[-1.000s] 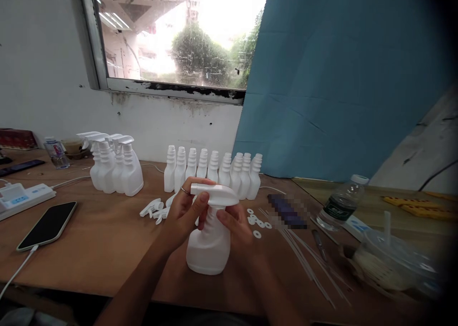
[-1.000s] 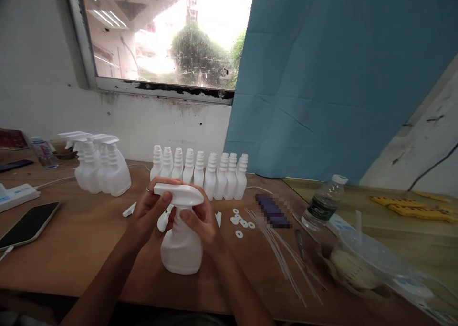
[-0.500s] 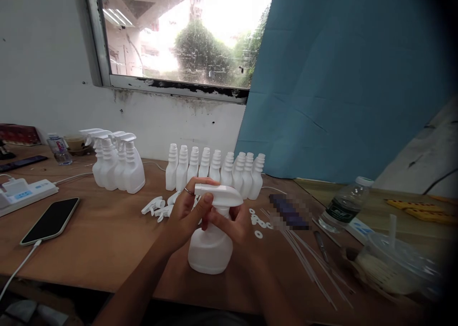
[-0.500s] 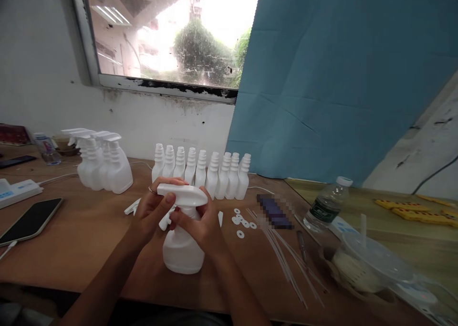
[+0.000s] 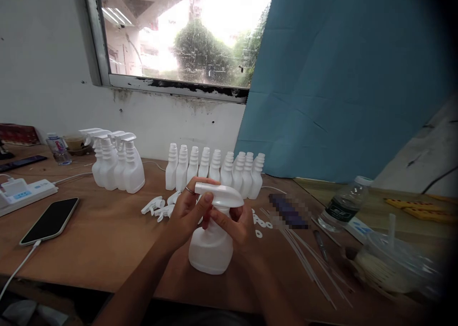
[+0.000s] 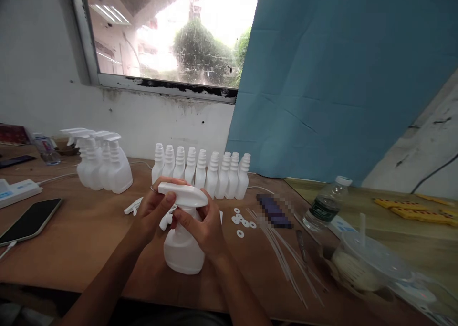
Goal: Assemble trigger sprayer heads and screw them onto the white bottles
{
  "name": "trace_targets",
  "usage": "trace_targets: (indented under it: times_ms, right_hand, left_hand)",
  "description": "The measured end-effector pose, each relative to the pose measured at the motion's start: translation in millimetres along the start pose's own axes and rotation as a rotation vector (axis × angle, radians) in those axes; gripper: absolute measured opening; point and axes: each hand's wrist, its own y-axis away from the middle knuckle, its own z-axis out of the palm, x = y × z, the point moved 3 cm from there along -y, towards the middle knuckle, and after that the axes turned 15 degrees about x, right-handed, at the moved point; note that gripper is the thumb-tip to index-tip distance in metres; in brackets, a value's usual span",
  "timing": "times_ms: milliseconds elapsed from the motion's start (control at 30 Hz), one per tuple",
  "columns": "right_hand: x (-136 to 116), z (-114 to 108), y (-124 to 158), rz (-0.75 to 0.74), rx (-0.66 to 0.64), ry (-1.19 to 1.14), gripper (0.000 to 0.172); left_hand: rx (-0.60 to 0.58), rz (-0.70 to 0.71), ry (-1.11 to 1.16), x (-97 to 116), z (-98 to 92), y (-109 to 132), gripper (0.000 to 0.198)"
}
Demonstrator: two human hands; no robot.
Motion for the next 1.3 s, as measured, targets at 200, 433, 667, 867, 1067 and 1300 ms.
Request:
trace_targets:
  times_ms: [200,433,667,867,1067,1300]
  right_hand:
    - [1,2,0,0.002,-0.075,-0.138,0.031]
    - [4,1,-1,0.059,-0.082,-0.114,0.032]
    - [-9,0,-12,0.166,-0.389,0.085,0.032]
    - [-15,2,-11,0.167,-0.376,0.186,0.026]
    - [-12,-5,-6,0.171,-0.358,0.158,0.037]
    - [-3,-35,5,-0.088,-0.197,0.168,0.063]
  left_hand:
    - [-0.005,-0.041,-0.011,1,0.4,2,0.036]
    - [-0.017,-0.074,-0.015,0,-0.7,1,0.039]
    - [-0.082,0.004,-0.200,5,-25.0,3,0.043]
    - [-0.187,-0.128,-0.397,-19,-56.3,25,0.035]
    - [-0.278,-0.134,-0.649,-41,-56.0,45,0.049]
    - [-0.100,0.050,-0.720,-26,-78.9,33,0.037]
